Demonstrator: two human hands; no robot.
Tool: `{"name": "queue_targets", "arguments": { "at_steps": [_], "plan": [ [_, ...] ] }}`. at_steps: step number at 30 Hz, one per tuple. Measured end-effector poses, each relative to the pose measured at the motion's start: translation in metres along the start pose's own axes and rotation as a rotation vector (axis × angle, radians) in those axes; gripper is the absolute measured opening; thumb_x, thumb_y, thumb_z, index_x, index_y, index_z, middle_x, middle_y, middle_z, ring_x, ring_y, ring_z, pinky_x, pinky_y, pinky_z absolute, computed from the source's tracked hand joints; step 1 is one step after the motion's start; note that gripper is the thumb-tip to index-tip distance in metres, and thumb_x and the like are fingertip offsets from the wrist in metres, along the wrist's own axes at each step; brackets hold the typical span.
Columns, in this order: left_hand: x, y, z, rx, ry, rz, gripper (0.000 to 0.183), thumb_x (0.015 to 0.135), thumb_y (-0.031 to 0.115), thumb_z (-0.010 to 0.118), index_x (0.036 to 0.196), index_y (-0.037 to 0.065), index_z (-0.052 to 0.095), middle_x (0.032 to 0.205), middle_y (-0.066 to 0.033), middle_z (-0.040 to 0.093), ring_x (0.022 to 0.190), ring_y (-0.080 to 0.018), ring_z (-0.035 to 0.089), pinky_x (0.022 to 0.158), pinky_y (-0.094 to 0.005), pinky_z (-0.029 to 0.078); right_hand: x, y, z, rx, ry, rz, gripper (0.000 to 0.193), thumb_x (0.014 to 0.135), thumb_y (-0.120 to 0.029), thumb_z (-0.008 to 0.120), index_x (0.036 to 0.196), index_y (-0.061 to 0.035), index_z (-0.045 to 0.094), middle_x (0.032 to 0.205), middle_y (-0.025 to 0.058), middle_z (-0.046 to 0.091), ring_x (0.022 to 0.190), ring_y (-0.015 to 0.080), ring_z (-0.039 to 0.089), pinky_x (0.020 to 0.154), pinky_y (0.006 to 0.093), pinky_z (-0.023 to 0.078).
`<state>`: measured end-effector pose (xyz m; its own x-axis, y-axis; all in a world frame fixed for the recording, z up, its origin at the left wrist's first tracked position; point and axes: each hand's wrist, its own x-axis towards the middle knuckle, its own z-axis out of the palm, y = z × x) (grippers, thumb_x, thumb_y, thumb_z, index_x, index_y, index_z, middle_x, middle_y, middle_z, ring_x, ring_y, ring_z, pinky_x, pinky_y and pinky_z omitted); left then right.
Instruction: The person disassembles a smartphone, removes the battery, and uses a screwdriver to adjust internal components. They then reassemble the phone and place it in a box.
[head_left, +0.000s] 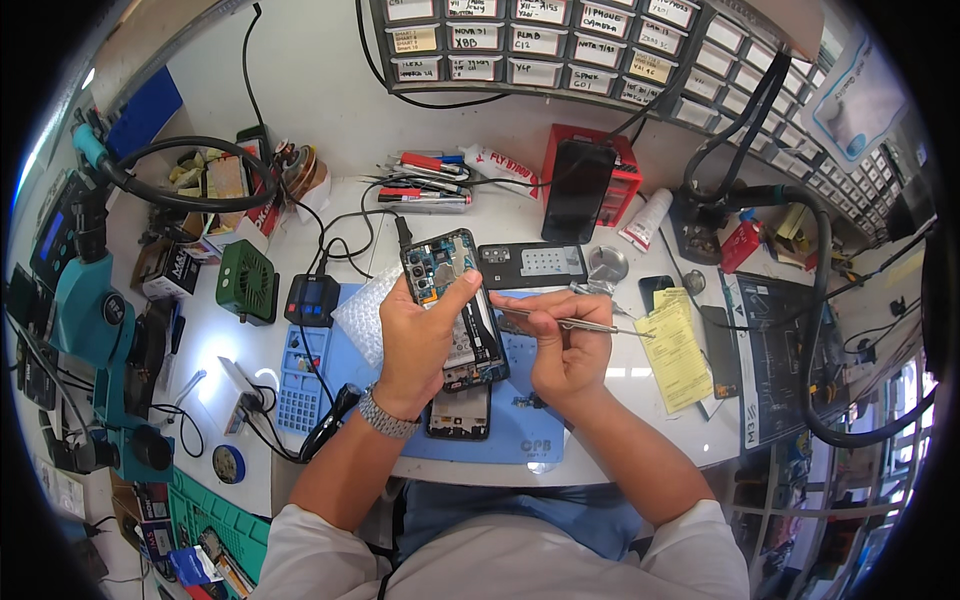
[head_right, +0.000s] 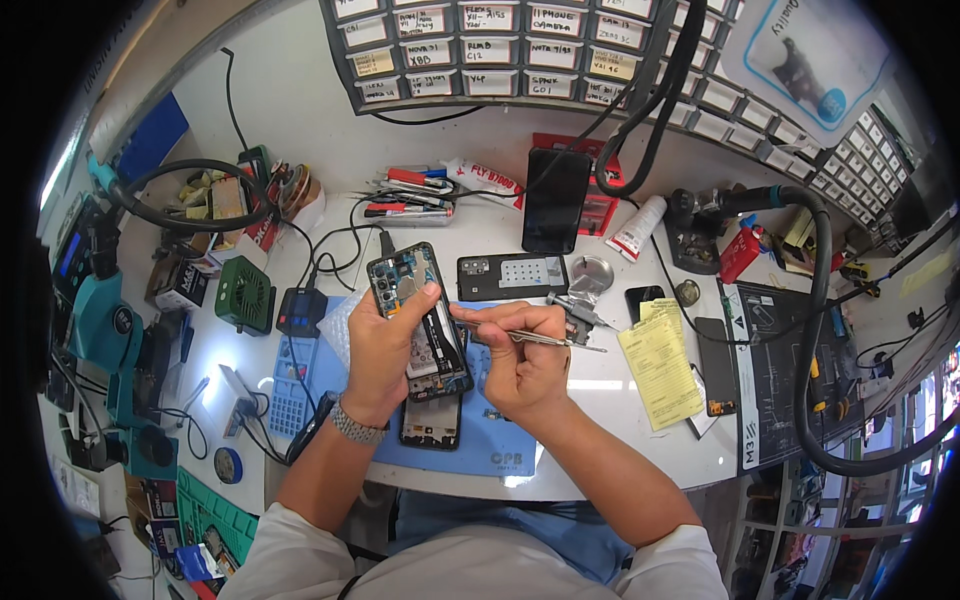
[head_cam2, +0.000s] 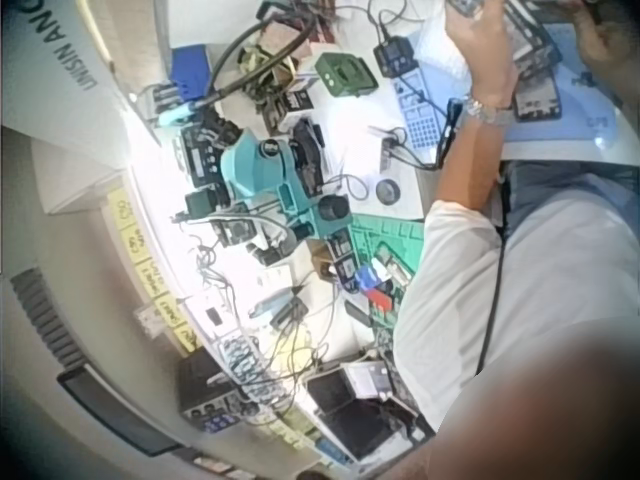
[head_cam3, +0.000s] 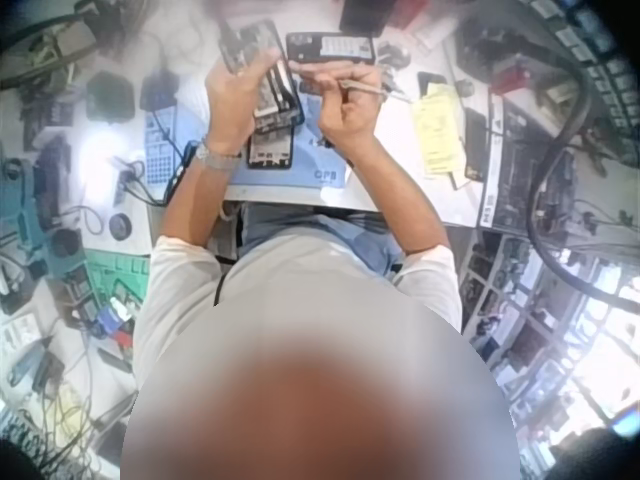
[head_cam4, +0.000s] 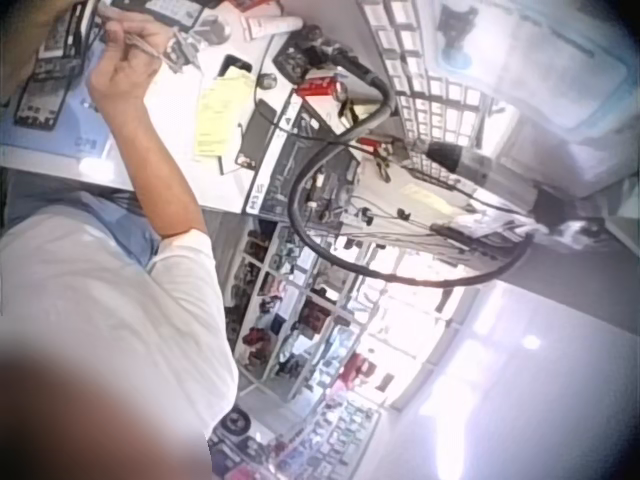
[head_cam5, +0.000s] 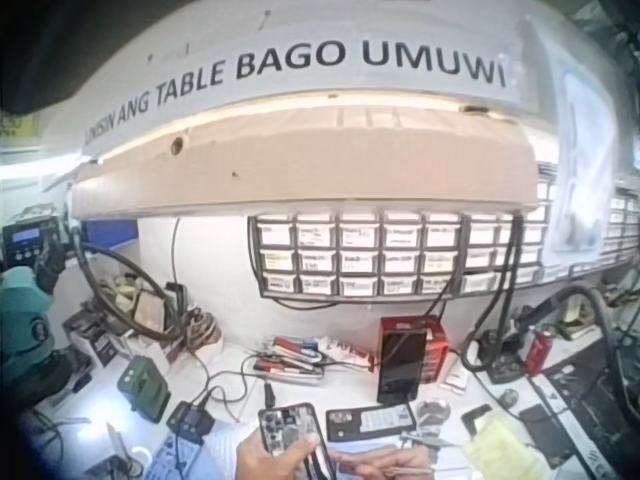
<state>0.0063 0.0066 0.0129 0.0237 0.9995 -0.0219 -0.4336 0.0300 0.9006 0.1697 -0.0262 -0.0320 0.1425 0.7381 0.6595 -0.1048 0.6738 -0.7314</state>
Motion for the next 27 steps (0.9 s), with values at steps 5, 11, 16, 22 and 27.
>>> {"name": "queue_targets", "arguments": {
  "at_steps": [5, 11, 16, 22, 27],
  "plan": [
    [0.002, 0.001, 0.000, -0.004, 0.033, 0.000, 0.020, 0.101, 0.011, 0.083, 0.116, 0.004, 0.071, 0.098, -0.0029, 0.078, 0.077, -0.0105, 0.075, 0.067, -0.0283, 0.064, 0.000, -0.002, 0.002, 0.029, 0.003, 0.020, 0.018, 0.113, 0.001, 0.058, 0.118, 0.0016, 0.041, 0.115, 0.0246, 0.075, 0.111, 0.0249, 0.079, 0.089, 0.0283, 0.063],
    [0.002, 0.001, -0.001, -0.019, 0.055, -0.005, 0.018, 0.101, 0.010, 0.082, 0.115, 0.005, 0.071, 0.096, -0.0025, 0.077, 0.076, -0.0108, 0.076, 0.066, -0.0280, 0.064, 0.000, -0.005, 0.001, 0.009, -0.019, 0.055, 0.017, 0.113, 0.000, 0.057, 0.117, 0.0028, 0.040, 0.113, 0.0246, 0.075, 0.111, 0.0246, 0.079, 0.089, 0.0287, 0.063],
    [0.008, 0.002, -0.005, -0.034, 0.111, 0.022, 0.015, 0.103, 0.012, 0.080, 0.113, 0.005, 0.071, 0.092, -0.0024, 0.075, 0.073, -0.0116, 0.075, 0.064, -0.0292, 0.064, -0.002, -0.007, -0.003, -0.011, -0.120, 0.095, 0.020, 0.116, -0.003, 0.051, 0.120, -0.0020, 0.032, 0.117, 0.0241, 0.065, 0.120, 0.0401, 0.076, 0.106, 0.0530, 0.066],
    [0.012, 0.003, -0.012, -0.061, 0.130, 0.056, 0.014, 0.105, 0.013, 0.077, 0.113, 0.004, 0.070, 0.090, -0.0047, 0.075, 0.070, -0.0157, 0.076, 0.063, -0.0323, 0.066, -0.003, -0.007, -0.003, 0.015, -0.144, 0.106, 0.019, 0.116, -0.004, 0.051, 0.120, -0.0019, 0.032, 0.116, 0.0239, 0.065, 0.119, 0.0397, 0.077, 0.107, 0.0537, 0.065],
    [0.016, 0.003, -0.015, -0.091, 0.150, 0.071, 0.014, 0.105, 0.012, 0.076, 0.112, 0.002, 0.069, 0.089, -0.0070, 0.076, 0.072, -0.0197, 0.079, 0.064, -0.0340, 0.068, -0.005, -0.007, 0.004, 0.091, -0.039, 0.085, 0.016, 0.114, 0.000, 0.056, 0.119, 0.0040, 0.042, 0.107, 0.0224, 0.074, 0.108, 0.0272, 0.080, 0.090, 0.0293, 0.065]
  ]
}}
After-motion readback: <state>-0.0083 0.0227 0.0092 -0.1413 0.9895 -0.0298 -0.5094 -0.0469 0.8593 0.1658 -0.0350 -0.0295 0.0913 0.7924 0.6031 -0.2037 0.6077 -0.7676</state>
